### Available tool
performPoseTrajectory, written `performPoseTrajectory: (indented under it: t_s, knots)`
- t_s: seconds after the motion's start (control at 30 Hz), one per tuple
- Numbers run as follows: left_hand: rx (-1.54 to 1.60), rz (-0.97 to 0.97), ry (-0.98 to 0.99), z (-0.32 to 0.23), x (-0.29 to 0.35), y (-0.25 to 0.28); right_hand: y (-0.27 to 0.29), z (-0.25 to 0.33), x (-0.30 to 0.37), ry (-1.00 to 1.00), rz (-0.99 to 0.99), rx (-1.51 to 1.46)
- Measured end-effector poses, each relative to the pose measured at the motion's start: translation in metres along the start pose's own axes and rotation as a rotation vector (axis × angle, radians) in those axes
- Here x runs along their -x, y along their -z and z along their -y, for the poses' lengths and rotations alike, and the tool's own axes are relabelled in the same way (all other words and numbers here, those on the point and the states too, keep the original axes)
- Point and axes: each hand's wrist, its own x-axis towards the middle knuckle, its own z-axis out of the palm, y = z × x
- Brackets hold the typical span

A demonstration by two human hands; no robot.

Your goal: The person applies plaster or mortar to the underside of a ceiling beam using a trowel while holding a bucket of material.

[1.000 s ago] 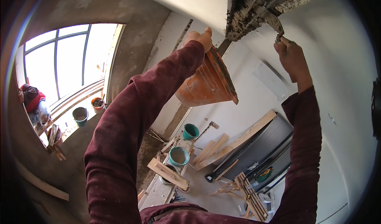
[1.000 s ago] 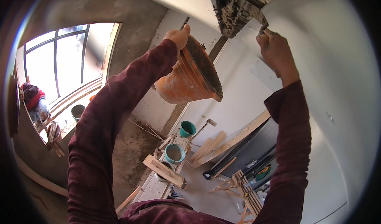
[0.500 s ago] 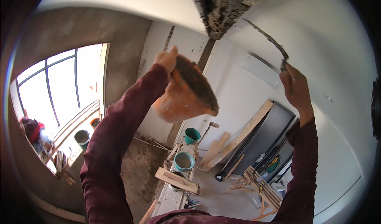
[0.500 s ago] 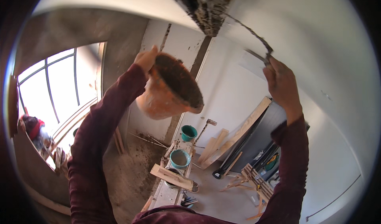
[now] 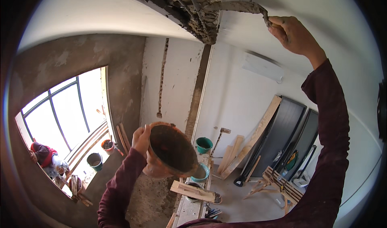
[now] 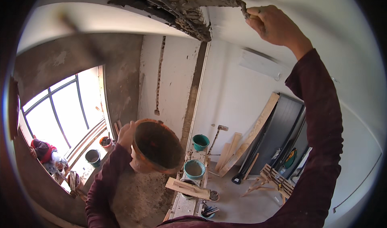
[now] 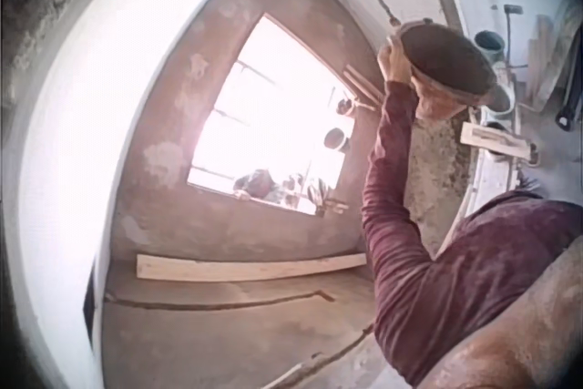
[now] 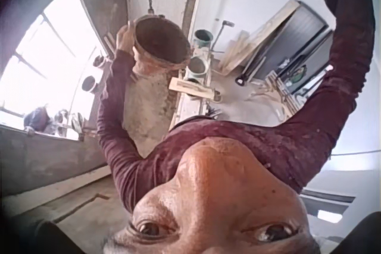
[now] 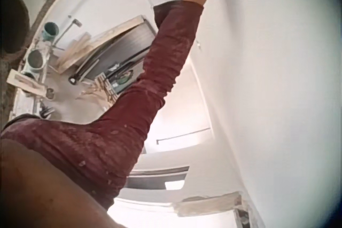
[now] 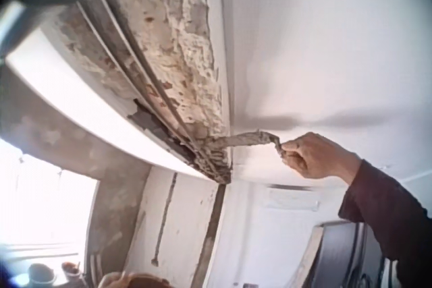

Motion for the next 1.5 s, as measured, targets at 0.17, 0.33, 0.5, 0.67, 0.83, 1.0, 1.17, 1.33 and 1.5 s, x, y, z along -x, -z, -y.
performPoseTrajectory:
  t_s: [0.17, 0.33, 0.5, 0.67, 0.83, 1.0, 1.17, 1.33, 1.5]
  knots:
    - [-0.016, -0.103, -0.065, 0.048, 0.059, 0.032, 0.007, 0.009, 0.034, -0.087, -0.120, -0.049]
    - [-0.136, -0.235, -0.010, 0.068, 0.129, 0.057, -0.003, 0.018, 0.073, -0.162, -0.116, -0.146]
    - [-0.290, -0.334, 0.073, 0.102, 0.184, 0.078, -0.012, 0.021, 0.043, -0.064, -0.148, -0.110]
    - [-0.413, -0.484, 0.161, 0.138, 0.250, 0.106, -0.028, 0.024, 0.083, -0.207, -0.164, -0.097]
    - [-0.483, -0.659, 0.246, 0.154, 0.314, 0.120, -0.137, 0.109, 0.228, -0.283, 0.138, -0.616]
    - [-0.391, -0.588, 0.312, 0.185, 0.345, 0.143, -0.222, 0.296, 0.337, -0.653, 0.841, -1.028]
    - [-0.528, -0.572, 0.453, 0.138, 0.351, 0.139, -0.220, 0.358, 0.379, -0.448, 1.041, -1.037]
    - [-0.427, -0.540, 0.352, 0.133, 0.352, 0.148, -0.219, 0.381, 0.337, -0.149, 1.268, -0.911]
    - [-0.326, -0.312, 0.187, 0.086, 0.312, 0.148, -0.258, 0.403, 0.371, -0.016, 0.698, -1.088]
